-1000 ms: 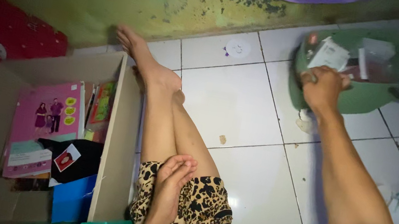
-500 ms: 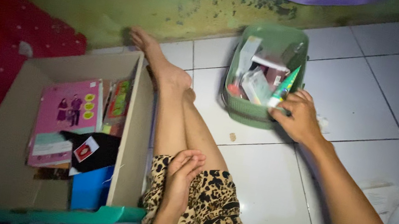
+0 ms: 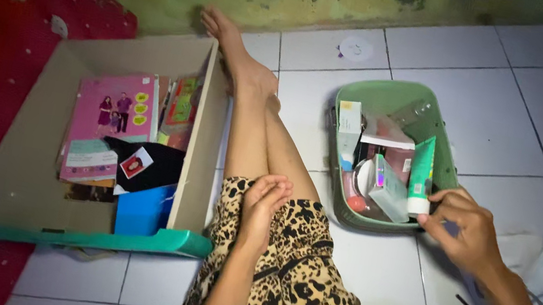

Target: The person sits on the floor and empties a green basket of cosmetics and accessories onto the floor. They wipe the inside of the basket with a tissue, then pick up various items such as a compact, eyeshadow palette, and tubes, wiping them with a tissue before placing some back into the basket.

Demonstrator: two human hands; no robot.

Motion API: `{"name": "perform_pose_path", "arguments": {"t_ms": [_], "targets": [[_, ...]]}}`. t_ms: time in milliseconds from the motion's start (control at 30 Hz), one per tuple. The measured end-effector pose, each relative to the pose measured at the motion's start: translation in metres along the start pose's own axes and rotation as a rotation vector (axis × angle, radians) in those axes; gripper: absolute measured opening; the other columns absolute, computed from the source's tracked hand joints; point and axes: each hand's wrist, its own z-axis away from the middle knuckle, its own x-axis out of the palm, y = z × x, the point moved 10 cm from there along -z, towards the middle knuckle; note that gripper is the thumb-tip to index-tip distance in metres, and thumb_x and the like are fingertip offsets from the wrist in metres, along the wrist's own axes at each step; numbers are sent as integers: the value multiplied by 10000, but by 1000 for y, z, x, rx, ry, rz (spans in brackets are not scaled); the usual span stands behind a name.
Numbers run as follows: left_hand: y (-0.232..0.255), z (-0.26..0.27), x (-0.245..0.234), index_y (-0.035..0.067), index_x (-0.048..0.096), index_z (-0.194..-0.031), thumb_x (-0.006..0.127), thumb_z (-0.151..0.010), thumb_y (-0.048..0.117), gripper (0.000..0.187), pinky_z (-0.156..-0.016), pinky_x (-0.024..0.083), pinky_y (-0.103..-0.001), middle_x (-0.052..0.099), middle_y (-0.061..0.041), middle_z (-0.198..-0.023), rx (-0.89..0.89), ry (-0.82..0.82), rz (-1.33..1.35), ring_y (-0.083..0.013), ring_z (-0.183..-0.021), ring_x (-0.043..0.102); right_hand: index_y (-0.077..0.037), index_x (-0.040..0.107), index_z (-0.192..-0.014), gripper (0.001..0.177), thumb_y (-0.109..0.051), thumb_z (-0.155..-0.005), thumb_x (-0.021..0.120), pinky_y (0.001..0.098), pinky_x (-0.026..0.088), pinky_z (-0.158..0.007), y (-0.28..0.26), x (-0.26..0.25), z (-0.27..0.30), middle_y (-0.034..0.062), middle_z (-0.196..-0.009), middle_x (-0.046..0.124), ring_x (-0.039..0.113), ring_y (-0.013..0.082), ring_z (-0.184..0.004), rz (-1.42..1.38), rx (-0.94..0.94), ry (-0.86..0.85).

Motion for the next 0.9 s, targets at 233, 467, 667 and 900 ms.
{"name": "perform_pose_path", "arguments": {"t_ms": [233, 467, 667, 900], "targets": [[-7, -3, 8, -4, 643, -1152, 633, -953, 117, 233, -974, 545, -339, 700, -124, -1098, 30, -10, -24, -200, -1038, 678, -92, 763, -1060, 380, -367, -800, 786, 509, 293, -1139, -59, -6, 4, 116, -989, 738, 675, 273, -1003, 293, 55, 59], [5, 11, 21, 1, 531, -1304, 657, -917, 65, 412, -953, 540, -326, 649, -117, -1091, 192, 25, -56, -188, -1021, 644, -170, 579, -1454, 699, -383, -812, 752, 452, 537, -929, -52, 34, -36, 218, -1010, 771, 750, 334, -913, 240, 371, -162], [31, 37, 34, 22, 431, -1420, 667, -924, 85, 552, -997, 524, -351, 596, -157, -1243, 254, 54, -10, -218, -1103, 615, -35, 633, -1352, 511, -110, -857, 735, 397, 614, -796, -17, -5, -32, 232, -1094, 748, 759, 283, -899, -41, 503, 189], [58, 95, 84, 53, 285, -1545, 604, -977, 407, 742, -1116, 499, -432, 442, -202, -1514, 367, -249, -16, -295, -1272, 592, 20, 617, -1317, 451, -2, -875, 703, 336, 619, -881, -114, 8, -21, 158, -1170, 736, 729, 184, -1000, -668, 217, 290]]}}
